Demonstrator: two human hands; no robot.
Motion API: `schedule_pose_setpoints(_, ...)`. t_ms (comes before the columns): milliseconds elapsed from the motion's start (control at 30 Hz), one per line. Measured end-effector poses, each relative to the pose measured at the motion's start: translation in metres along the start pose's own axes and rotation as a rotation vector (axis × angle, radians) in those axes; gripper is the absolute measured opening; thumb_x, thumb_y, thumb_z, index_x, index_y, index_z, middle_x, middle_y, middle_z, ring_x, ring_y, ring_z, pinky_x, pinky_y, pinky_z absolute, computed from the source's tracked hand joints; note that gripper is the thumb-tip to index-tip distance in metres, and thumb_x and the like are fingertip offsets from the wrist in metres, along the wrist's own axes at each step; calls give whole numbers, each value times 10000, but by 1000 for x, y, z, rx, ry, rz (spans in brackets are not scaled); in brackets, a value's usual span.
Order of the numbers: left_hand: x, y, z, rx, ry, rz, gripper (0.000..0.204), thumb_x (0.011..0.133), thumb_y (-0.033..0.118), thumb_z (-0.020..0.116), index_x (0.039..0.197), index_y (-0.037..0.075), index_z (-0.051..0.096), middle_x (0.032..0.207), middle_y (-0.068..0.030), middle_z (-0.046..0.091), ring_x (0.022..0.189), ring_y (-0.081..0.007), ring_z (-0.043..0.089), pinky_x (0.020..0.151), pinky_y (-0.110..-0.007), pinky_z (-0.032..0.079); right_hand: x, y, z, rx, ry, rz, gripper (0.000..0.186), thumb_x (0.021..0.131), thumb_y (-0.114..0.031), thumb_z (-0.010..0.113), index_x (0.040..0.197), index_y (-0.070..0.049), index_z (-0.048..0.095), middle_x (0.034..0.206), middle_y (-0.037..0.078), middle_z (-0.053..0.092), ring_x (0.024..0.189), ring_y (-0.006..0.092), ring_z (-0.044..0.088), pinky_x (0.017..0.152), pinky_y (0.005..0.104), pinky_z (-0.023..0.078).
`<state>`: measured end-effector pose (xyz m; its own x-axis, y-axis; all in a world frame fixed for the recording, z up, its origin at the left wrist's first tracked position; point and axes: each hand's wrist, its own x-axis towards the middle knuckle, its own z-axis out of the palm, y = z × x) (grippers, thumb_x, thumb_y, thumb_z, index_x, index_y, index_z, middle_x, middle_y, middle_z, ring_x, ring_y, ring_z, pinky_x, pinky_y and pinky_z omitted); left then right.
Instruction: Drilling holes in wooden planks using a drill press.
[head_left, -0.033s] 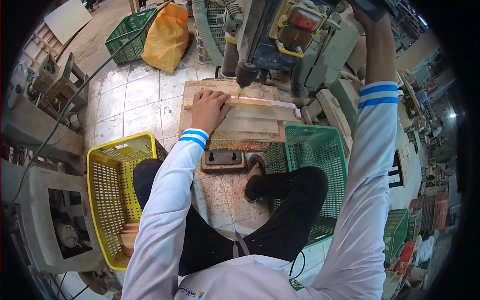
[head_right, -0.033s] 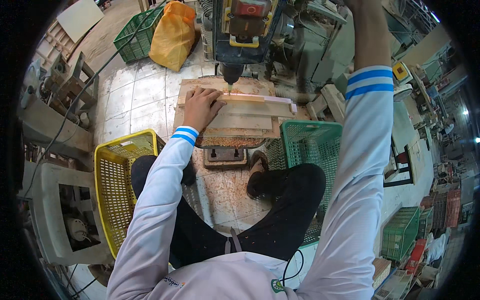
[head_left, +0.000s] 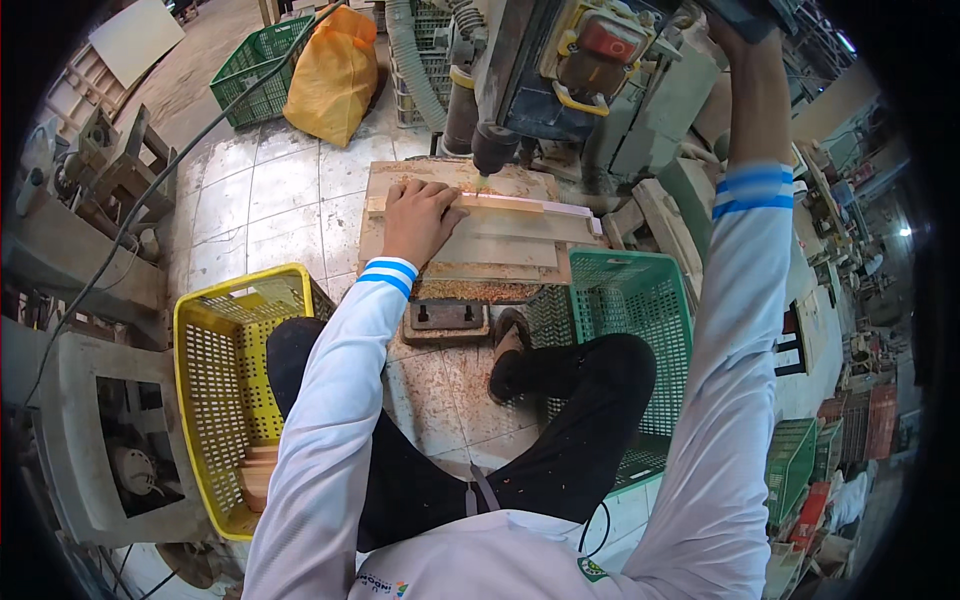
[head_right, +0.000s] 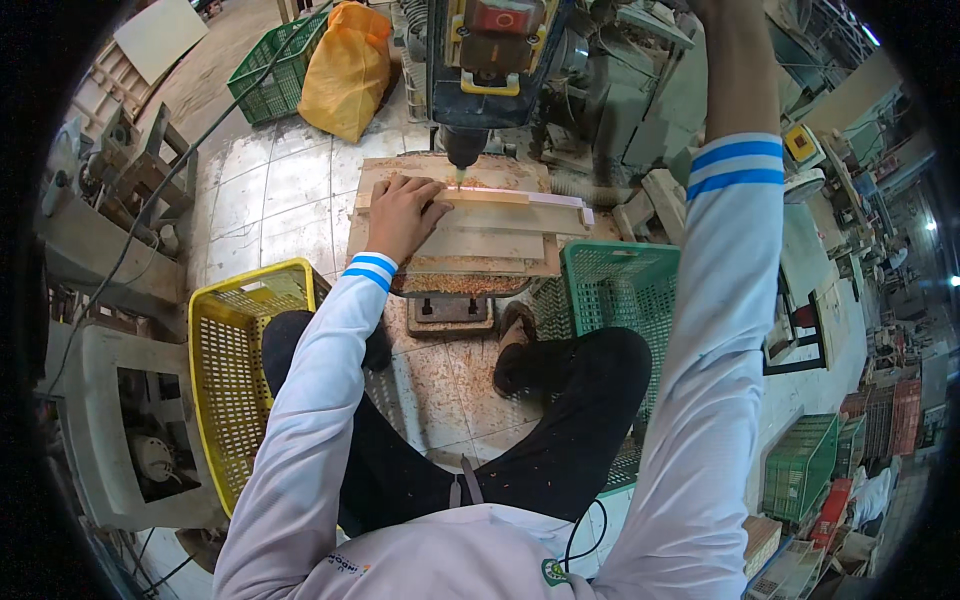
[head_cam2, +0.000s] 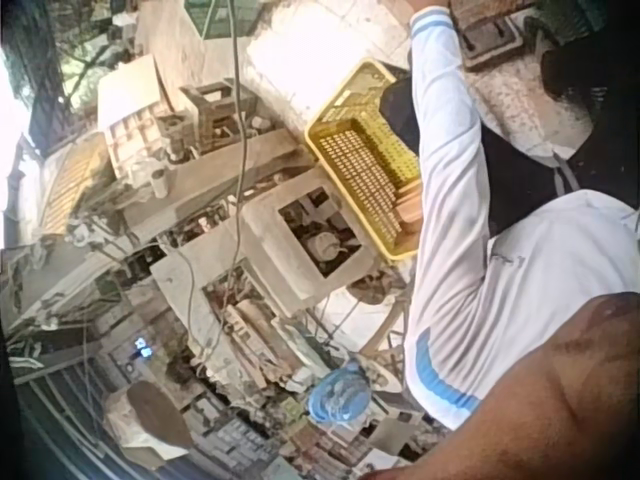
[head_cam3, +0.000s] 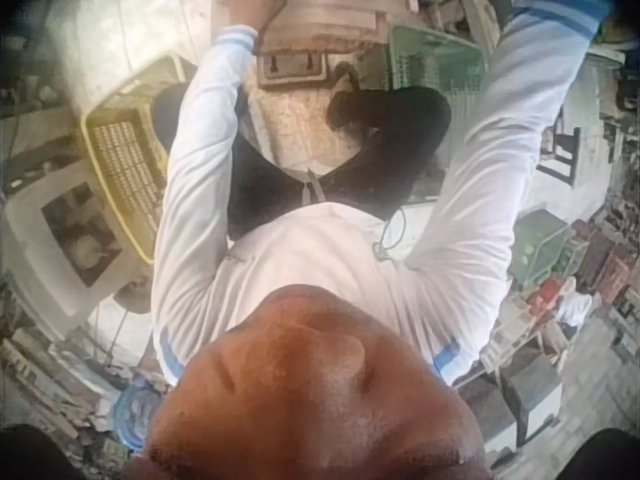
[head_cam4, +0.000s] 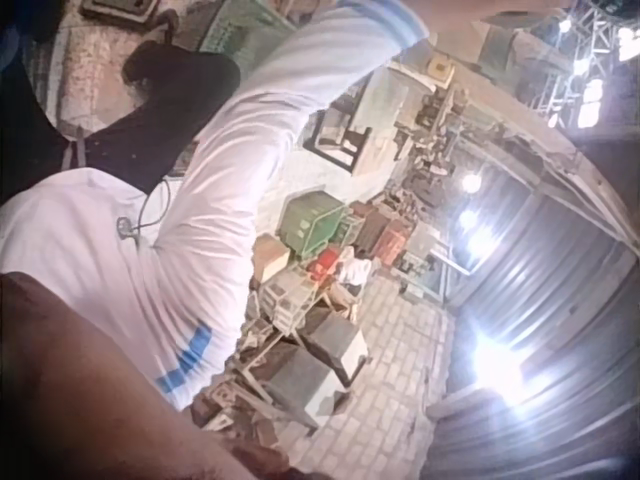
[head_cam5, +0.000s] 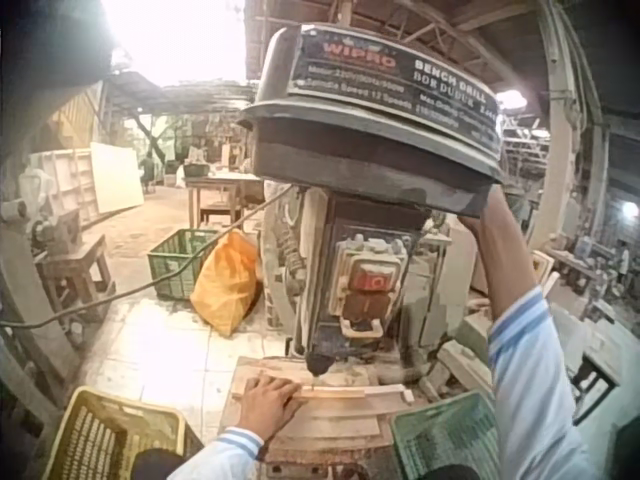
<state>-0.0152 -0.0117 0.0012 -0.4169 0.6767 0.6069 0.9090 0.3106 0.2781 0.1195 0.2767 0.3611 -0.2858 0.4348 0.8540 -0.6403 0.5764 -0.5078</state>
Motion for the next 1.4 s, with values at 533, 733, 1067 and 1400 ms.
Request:
schedule_pose_setpoints(533, 1, 1, -1, 2, -15, -3, 290, 854, 346, 704, 1052, 139, 751, 1072, -21, 715, 1060, -213, 611, 964, -391, 395, -60, -74, 30, -105, 301, 170, 352, 994, -314, 557, 1217, -58, 647, 1122, 38, 679, 1001, 148, 626, 908, 297, 471)
schedule_pose_setpoints(733, 0, 0, -1, -2, -37, -16, 280, 848, 314, 705, 1065, 143, 747, 1080, -19, 714, 1068, -208, 609, 971, -391, 395, -84, -65, -23, -268, 149, -92, 200, 966, -181, 572, 1069, -18, 627, 1031, 143, 692, 965, 293, 669, 902, 402, 509)
schedule_pose_setpoints(1067, 1, 1, 0, 2, -52, -28, 277, 858, 315, 696, 1080, 156, 748, 1084, -13, 713, 1073, -207, 607, 993, -389, 388, -230, -85, -6, -399, 345, 6, 108, 987, -48, 550, 1046, 39, 575, 842, 121, 664, 835, 254, 691, 860, 361, 541)
schedule_pose_setpoints(1400, 2, 2, -1, 7, -46, -30, 304, 857, 378, 690, 1039, 144, 758, 1033, -17, 715, 1047, -213, 607, 963, -384, 395, -308, -49, 8, -354, 231, 111, 408, 1063, -149, 407, 1381, 102, 455, 1318, 231, 595, 1236, 318, 583, 1081, 413, 444)
